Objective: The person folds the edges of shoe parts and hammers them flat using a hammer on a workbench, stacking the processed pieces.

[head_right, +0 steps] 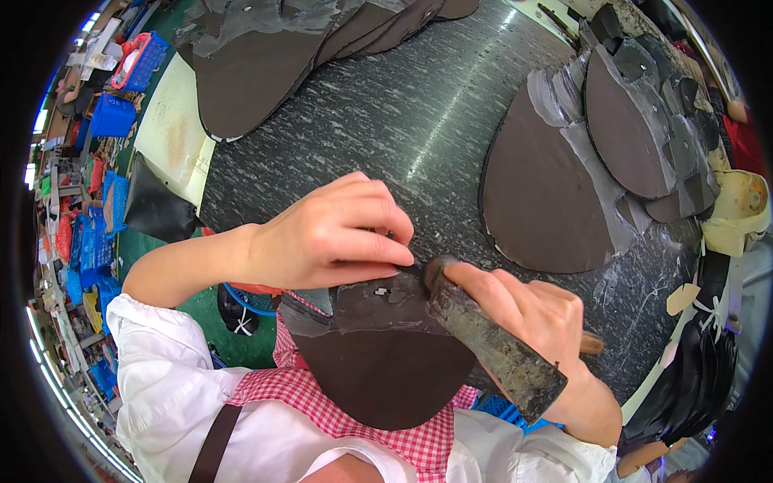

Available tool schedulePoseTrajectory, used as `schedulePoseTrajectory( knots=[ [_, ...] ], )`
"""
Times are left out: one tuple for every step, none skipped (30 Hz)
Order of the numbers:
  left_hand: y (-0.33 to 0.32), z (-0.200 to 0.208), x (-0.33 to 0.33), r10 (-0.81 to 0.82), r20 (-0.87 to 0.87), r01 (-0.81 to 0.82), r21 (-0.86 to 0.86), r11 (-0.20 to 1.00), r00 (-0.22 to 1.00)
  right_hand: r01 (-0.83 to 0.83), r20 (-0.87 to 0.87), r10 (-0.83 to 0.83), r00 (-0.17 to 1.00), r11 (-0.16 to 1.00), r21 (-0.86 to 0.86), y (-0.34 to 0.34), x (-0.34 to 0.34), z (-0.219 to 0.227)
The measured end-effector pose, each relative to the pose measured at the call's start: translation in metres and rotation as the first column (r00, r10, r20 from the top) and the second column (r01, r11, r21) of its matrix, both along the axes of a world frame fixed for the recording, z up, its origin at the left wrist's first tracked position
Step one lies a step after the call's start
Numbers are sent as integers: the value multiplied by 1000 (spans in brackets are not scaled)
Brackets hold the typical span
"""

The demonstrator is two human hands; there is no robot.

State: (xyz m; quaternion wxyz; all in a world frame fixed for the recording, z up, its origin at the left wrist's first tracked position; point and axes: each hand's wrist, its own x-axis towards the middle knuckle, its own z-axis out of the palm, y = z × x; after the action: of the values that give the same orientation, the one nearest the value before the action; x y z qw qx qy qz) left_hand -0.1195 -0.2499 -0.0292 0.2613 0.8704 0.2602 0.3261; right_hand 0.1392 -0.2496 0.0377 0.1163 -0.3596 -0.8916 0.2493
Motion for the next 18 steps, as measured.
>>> schedulePoseTrajectory(
  knots=[
    [-2,-1,2,-9,-17,10,71,997,1000,-38,-27,41,999,993,109,2,1,-2],
    [-4,2,1,-9,-139,42,232,972,990,-37,-27,40,999,993,110,3,1,-5],
    [-7,6,3,-13,-139,45,229,972,990,-70,-19,74,997,985,160,5,1,-9],
    [-13,11,6,5,-251,80,327,942,968,-104,-9,109,994,972,210,8,0,-11],
    [-21,14,10,35,-357,125,416,901,934,-102,-8,106,994,973,208,9,-2,-8],
    [-29,13,15,136,-387,90,512,854,912,-108,-16,114,993,974,200,12,-9,-1],
    [-31,12,14,147,-392,82,511,856,908,-115,-24,121,992,975,191,14,-13,4],
    [-31,10,11,154,-334,14,450,893,930,-83,-50,94,994,980,182,13,-14,5],
    [-30,10,11,163,-266,-51,384,922,950,-92,-47,102,994,979,182,10,-14,4],
    [-20,11,5,186,-208,-133,245,960,960,-115,-13,119,993,976,183,7,-14,0],
    [-19,12,1,238,-57,-237,13,971,970,-137,22,135,991,973,183,4,-13,-3],
    [-21,11,-3,247,-45,-248,-15,969,968,-127,12,127,992,976,175,4,-12,-5],
    [-24,10,-5,255,-33,-256,-44,966,966,-128,15,128,992,976,175,5,-11,-4],
    [-26,5,-3,254,-30,-256,-44,966,967,-138,34,134,990,978,154,6,-11,-2],
    [-30,0,0,240,-24,-239,35,970,971,-155,46,150,988,979,133,8,-12,1],
    [-35,-2,2,223,-20,-219,114,969,975,-163,42,159,986,978,133,10,-13,2],
    [-40,-1,3,231,-24,-226,115,967,973,-143,4,145,989,975,173,12,-14,2],
    [-43,2,5,231,-107,-209,188,960,967,-115,-29,124,992,971,209,13,-15,3]
  ],
)
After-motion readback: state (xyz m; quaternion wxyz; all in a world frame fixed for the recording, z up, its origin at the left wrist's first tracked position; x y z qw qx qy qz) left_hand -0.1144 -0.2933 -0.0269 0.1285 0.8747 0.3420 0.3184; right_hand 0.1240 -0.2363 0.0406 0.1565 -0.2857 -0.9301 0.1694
